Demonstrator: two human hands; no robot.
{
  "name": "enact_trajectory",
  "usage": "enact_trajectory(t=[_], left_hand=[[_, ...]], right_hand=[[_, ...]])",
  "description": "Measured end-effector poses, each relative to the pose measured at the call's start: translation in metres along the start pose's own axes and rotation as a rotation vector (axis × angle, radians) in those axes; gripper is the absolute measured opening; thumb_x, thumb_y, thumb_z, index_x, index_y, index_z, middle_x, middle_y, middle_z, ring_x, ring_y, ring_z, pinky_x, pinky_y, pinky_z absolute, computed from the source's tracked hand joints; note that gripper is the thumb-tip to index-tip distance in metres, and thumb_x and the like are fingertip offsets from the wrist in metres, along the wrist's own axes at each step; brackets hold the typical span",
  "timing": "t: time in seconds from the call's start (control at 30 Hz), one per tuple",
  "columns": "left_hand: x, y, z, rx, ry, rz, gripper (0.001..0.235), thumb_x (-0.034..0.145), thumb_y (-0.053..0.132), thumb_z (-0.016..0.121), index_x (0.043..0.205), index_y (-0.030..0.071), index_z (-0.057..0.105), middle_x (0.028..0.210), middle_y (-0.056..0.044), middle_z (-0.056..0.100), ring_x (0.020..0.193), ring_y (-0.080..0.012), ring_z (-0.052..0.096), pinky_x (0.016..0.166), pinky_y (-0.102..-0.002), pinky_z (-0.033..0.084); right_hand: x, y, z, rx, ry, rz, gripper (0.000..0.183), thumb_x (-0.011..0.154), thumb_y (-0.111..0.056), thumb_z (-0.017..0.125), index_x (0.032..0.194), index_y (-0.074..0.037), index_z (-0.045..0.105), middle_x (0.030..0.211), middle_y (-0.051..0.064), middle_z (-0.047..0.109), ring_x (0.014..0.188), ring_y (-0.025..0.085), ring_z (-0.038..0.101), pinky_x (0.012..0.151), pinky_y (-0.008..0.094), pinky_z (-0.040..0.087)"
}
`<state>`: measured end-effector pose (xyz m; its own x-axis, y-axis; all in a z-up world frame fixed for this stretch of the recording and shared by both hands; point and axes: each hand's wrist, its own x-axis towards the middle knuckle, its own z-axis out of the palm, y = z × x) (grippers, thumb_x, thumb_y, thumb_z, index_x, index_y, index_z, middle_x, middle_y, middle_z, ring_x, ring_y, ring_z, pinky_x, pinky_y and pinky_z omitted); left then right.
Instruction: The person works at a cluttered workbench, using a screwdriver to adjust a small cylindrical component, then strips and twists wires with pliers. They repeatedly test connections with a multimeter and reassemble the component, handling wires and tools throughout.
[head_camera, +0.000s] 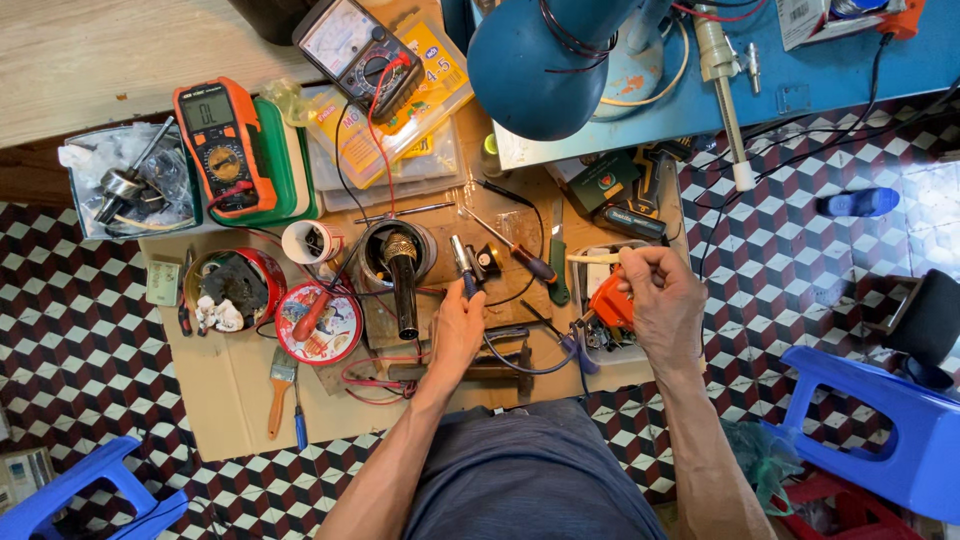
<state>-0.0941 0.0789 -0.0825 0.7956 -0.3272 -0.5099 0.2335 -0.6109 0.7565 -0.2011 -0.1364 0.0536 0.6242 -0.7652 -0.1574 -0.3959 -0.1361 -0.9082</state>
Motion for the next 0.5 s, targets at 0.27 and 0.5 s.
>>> enact_trajectory(t=[0.27, 0.5], left_hand=[[0.025, -0.06, 0.026, 0.141, 0.171, 0.071, 0.031, 0.099, 0.02, 0.055, 0.129, 0.011, 0.055, 0.09, -0.027, 0.069, 0.085, -0.0495, 0.067, 0.071, -0.059, 0.051], [-0.055, -0.001, -0.019, 0.185, 0.093, 0.245, 0.039, 0.1, 0.024, 0.059, 0.134, 0.004, 0.057, 0.132, -0.021, 0.064, 0.116, -0.0365, 0.064, 0.096, -0.049, 0.05]], right_hand=[[-0.027, 0.005, 0.024, -0.096, -0.165, 0.133, 0.02, 0.097, -0.021, 0.068, 0.096, -0.001, 0.072, 0.074, 0.002, 0.069, 0.066, 0.007, 0.062, 0.057, 0.023, 0.048], [-0.026, -0.029, 0.062, -0.407, -0.342, 0.022, 0.023, 0.09, -0.025, 0.072, 0.094, -0.002, 0.074, 0.064, 0.006, 0.064, 0.055, 0.013, 0.057, 0.053, 0.032, 0.045]])
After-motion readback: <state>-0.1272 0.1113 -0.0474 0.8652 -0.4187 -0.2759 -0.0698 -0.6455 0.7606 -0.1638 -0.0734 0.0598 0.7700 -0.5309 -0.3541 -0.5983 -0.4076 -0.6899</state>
